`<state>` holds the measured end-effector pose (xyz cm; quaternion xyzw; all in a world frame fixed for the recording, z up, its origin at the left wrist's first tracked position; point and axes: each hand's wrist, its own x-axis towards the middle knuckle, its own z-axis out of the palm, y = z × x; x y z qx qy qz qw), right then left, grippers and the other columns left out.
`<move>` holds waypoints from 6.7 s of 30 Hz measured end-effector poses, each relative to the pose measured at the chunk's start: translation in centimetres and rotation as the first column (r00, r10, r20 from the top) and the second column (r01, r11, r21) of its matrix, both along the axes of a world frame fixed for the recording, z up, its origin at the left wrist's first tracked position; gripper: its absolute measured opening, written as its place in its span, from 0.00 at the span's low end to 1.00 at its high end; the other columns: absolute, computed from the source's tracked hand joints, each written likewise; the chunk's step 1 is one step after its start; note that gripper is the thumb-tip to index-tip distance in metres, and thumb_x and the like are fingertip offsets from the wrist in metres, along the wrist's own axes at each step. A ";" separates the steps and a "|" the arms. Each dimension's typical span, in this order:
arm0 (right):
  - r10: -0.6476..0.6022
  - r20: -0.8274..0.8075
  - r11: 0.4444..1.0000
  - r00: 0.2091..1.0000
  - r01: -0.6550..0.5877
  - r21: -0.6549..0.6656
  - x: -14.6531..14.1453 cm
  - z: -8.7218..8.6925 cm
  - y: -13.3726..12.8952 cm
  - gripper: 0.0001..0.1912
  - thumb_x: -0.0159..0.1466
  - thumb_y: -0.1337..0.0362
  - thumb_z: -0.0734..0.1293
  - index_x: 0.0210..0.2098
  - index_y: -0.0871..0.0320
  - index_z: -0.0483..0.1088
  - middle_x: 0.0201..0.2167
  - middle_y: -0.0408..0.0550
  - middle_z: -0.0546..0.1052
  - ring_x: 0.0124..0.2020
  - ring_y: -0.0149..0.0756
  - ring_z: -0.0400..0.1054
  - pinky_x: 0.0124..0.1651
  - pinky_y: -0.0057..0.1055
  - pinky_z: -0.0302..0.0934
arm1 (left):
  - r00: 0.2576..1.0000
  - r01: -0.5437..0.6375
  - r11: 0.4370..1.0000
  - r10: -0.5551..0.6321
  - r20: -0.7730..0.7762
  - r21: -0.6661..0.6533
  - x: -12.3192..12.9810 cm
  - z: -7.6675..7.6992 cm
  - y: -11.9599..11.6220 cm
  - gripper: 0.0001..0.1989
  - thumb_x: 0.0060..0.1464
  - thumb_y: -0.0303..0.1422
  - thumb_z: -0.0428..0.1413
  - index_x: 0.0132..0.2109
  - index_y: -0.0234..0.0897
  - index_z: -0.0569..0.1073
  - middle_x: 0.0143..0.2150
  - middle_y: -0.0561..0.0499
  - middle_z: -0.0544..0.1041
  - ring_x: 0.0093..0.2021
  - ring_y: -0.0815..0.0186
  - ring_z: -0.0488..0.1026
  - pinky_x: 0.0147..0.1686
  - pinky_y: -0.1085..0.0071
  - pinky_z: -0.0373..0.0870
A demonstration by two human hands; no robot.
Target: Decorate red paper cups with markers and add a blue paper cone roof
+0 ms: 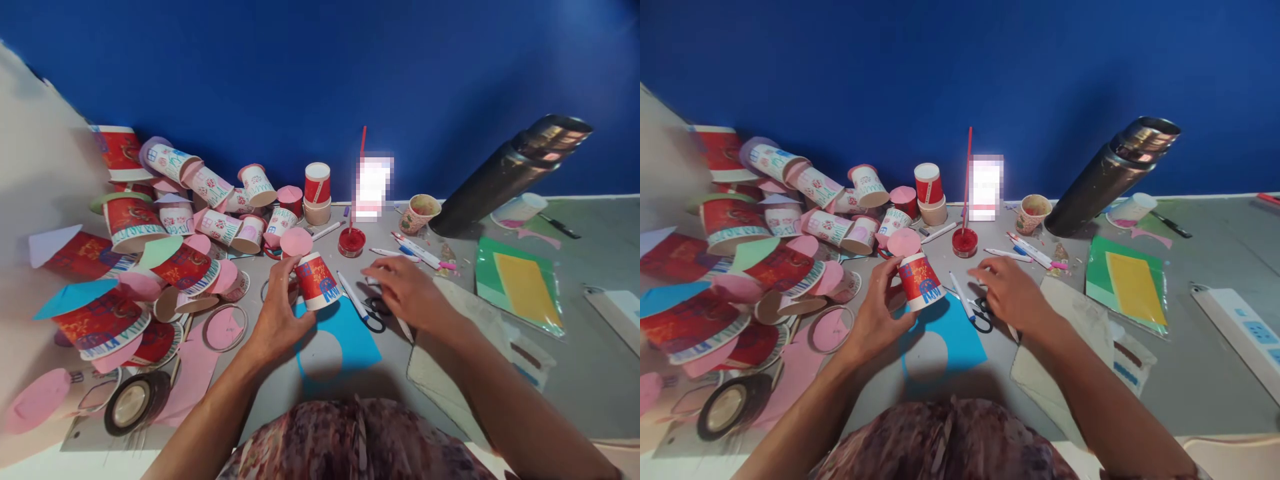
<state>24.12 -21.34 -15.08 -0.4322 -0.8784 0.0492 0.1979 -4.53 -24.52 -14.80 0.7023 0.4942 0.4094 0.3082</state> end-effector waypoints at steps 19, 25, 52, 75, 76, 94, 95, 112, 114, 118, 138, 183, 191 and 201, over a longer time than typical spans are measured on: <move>-0.208 0.117 0.658 0.971 0.227 -0.718 3.3 3.8 -2.7 0.16 0.64 0.55 0.68 0.23 0.55 0.67 0.20 0.40 0.69 0.24 0.33 0.61 0.29 0.31 0.49 | 0.993 0.048 0.992 -0.034 0.116 -0.115 0.3 0.1 -0.2 0.45 0.51 0.26 0.65 0.71 0.48 0.55 0.72 0.39 0.55 0.73 0.47 0.61 0.67 0.47 0.70; -0.343 -0.627 0.747 0.700 -0.202 -0.634 2.9 5.1 -1.7 0.11 0.62 0.56 0.72 0.30 0.56 0.75 0.26 0.45 0.73 0.25 0.34 0.63 0.26 0.30 0.54 | 0.880 0.265 0.926 -0.118 0.460 -0.268 0.9 -0.6 -0.3 0.43 0.50 0.29 0.66 0.68 0.46 0.54 0.74 0.36 0.60 0.69 0.47 0.69 0.64 0.49 0.73; -0.333 -0.802 0.848 0.496 -0.216 -0.485 -3.2 1.5 -3.2 0.12 0.67 0.53 0.73 0.33 0.54 0.79 0.20 0.43 0.75 0.18 0.30 0.64 0.18 0.26 0.59 | 0.943 0.205 0.968 -0.157 0.293 -0.143 2.0 -2.0 0.0 0.44 0.51 0.36 0.72 0.66 0.44 0.55 0.65 0.35 0.72 0.65 0.51 0.74 0.65 0.47 0.71; -0.125 -0.615 0.928 0.779 -0.128 -0.351 -3.3 1.0 -2.9 0.08 0.68 0.58 0.70 0.34 0.55 0.77 0.21 0.41 0.77 0.18 0.31 0.68 0.23 0.29 0.61 | 0.967 0.235 0.970 -0.240 -0.084 -0.066 0.2 -1.6 0.1 0.54 0.49 0.41 0.72 0.75 0.46 0.51 0.73 0.36 0.56 0.75 0.39 0.55 0.72 0.39 0.58; -0.114 -0.615 0.930 0.780 -0.133 -0.342 -3.3 1.0 -2.9 0.08 0.68 0.59 0.70 0.34 0.55 0.77 0.22 0.41 0.78 0.19 0.31 0.68 0.23 0.28 0.61 | 0.968 0.237 0.968 -0.242 -0.061 -0.081 0.2 -1.5 0.1 0.53 0.50 0.43 0.71 0.75 0.46 0.52 0.73 0.36 0.56 0.75 0.40 0.56 0.72 0.41 0.60; 0.003 -0.588 0.960 0.809 -0.168 -0.225 -3.3 1.3 -2.8 0.07 0.68 0.63 0.69 0.34 0.56 0.77 0.22 0.42 0.79 0.20 0.30 0.70 0.25 0.27 0.61 | 0.975 0.215 0.957 -0.199 0.098 -0.195 0.1 -0.8 0.3 0.47 0.44 0.33 0.73 0.69 0.43 0.61 0.69 0.40 0.67 0.67 0.47 0.70 0.67 0.49 0.70; 0.021 -0.585 0.955 0.811 -0.189 -0.227 -3.3 1.3 -2.8 0.07 0.68 0.64 0.69 0.33 0.56 0.77 0.22 0.41 0.78 0.20 0.30 0.70 0.25 0.26 0.61 | 0.974 0.216 0.957 -0.198 0.109 -0.196 0.2 -0.8 0.3 0.47 0.44 0.32 0.73 0.68 0.42 0.61 0.68 0.39 0.68 0.66 0.47 0.71 0.67 0.49 0.70; 0.049 -0.632 0.933 0.774 -0.261 -0.247 -2.5 1.7 -2.5 0.07 0.69 0.65 0.70 0.34 0.57 0.77 0.23 0.41 0.78 0.21 0.28 0.69 0.26 0.25 0.61 | 0.912 0.334 0.924 -0.268 0.312 -0.184 0.9 -2.1 0.5 0.47 0.42 0.19 0.64 0.69 0.41 0.58 0.72 0.35 0.65 0.74 0.46 0.62 0.73 0.48 0.59; 0.057 -0.632 0.925 0.773 -0.278 -0.257 -2.5 1.8 -2.5 0.07 0.69 0.65 0.70 0.33 0.57 0.76 0.23 0.41 0.78 0.21 0.28 0.68 0.25 0.25 0.61 | 0.906 0.344 0.919 -0.272 0.325 -0.192 0.9 -2.2 0.5 0.48 0.41 0.19 0.64 0.69 0.41 0.58 0.74 0.35 0.63 0.75 0.46 0.60 0.74 0.48 0.58; 0.027 -0.641 0.954 0.767 -0.212 -0.213 -2.4 1.7 -2.4 0.06 0.68 0.65 0.70 0.35 0.57 0.77 0.26 0.43 0.80 0.22 0.29 0.70 0.27 0.25 0.61 | 0.891 0.355 0.913 -0.265 0.369 -0.200 0.8 -2.4 0.6 0.47 0.42 0.19 0.64 0.68 0.42 0.59 0.75 0.36 0.61 0.76 0.46 0.58 0.74 0.48 0.57; -0.137 -0.655 0.892 0.743 -0.195 -0.408 -1.6 1.5 -2.5 0.11 0.69 0.58 0.69 0.32 0.56 0.77 0.23 0.45 0.77 0.23 0.33 0.69 0.24 0.28 0.60 | 0.790 0.424 0.865 -0.209 0.577 -0.267 0.9 -2.7 0.7 0.42 0.43 0.24 0.69 0.61 0.46 0.59 0.75 0.36 0.60 0.76 0.48 0.57 0.74 0.50 0.56; 0.086 -0.634 0.958 0.769 -0.238 -0.160 -3.1 2.4 -3.1 0.06 0.68 0.66 0.69 0.34 0.55 0.77 0.24 0.44 0.80 0.21 0.31 0.70 0.27 0.29 0.62 | 0.958 0.248 0.961 -0.225 0.179 -0.121 1.0 -2.3 -0.1 0.46 0.43 0.36 0.73 0.66 0.43 0.62 0.66 0.40 0.65 0.64 0.45 0.70 0.66 0.47 0.68; -0.134 -0.721 0.933 0.680 -0.158 -0.323 -2.4 1.5 -3.5 0.09 0.69 0.58 0.70 0.35 0.55 0.78 0.26 0.46 0.80 0.22 0.33 0.71 0.25 0.29 0.63 | 0.927 0.278 0.952 -0.231 0.295 -0.129 1.6 -1.6 -0.1 0.44 0.45 0.35 0.73 0.65 0.43 0.61 0.67 0.38 0.70 0.67 0.46 0.70 0.68 0.46 0.66; -0.299 -0.866 0.924 0.401 -0.104 -0.368 -2.5 1.3 -2.7 0.09 0.71 0.56 0.70 0.38 0.54 0.78 0.27 0.43 0.81 0.19 0.29 0.68 0.22 0.26 0.63 | 0.854 0.341 0.924 -0.227 0.468 -0.175 1.5 -2.2 0.2 0.43 0.44 0.33 0.73 0.63 0.45 0.59 0.70 0.35 0.66 0.72 0.45 0.64 0.71 0.45 0.61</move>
